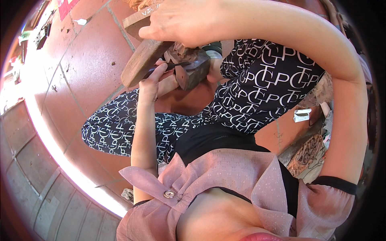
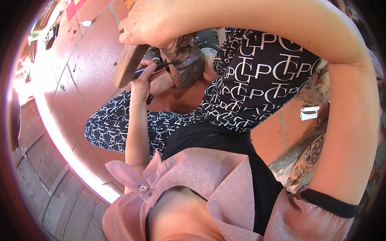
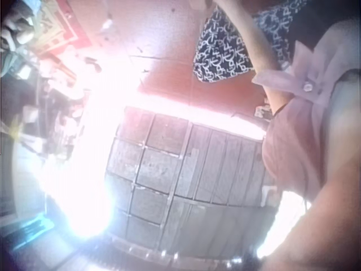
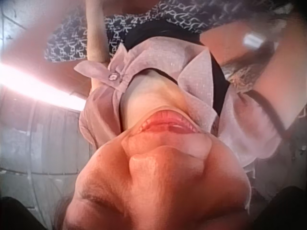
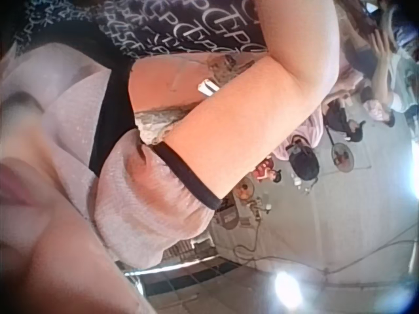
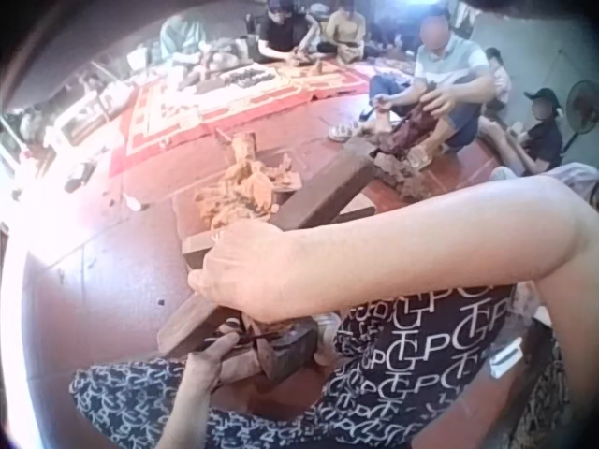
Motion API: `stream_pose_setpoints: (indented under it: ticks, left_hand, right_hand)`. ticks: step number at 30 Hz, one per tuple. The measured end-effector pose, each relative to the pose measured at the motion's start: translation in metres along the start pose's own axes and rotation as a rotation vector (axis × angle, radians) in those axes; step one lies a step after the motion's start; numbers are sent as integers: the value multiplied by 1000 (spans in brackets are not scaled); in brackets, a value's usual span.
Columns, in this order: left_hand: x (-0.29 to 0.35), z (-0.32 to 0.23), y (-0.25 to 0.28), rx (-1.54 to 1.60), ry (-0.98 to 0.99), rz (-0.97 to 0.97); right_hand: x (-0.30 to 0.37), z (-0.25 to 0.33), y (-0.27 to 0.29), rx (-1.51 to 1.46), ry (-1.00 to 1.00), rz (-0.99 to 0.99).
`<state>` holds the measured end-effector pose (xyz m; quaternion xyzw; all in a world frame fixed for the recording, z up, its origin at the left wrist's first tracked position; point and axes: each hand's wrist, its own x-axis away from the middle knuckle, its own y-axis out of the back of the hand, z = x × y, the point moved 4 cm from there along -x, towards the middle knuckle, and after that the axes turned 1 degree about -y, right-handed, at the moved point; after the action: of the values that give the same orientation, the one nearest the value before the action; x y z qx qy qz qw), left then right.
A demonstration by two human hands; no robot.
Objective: The person sits cross-legged on the floor and carves a piece of wood using a chisel and a wooden mallet. They repeatedly strike the chisel to shape the wood, occasionally adjusting their grip and the position of the workpiece.
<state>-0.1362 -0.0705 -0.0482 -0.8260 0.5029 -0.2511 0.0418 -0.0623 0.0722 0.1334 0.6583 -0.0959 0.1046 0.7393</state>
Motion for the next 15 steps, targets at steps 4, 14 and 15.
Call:
stream_pose_setpoints:
  ticks: [4, 14, 15]
  left_hand:
    - [2, 5, 8, 1, -15, 39]
    - [13, -1, 12, 230, -108, -30]
    - [17, -7, 11, 166, -91, -40]
  right_hand:
    - [0, 5, 1, -78, 37, -122]
    - [14, 8, 4, -143, 60, -93]
    - [15, 8, 9, -173, 58, -104]
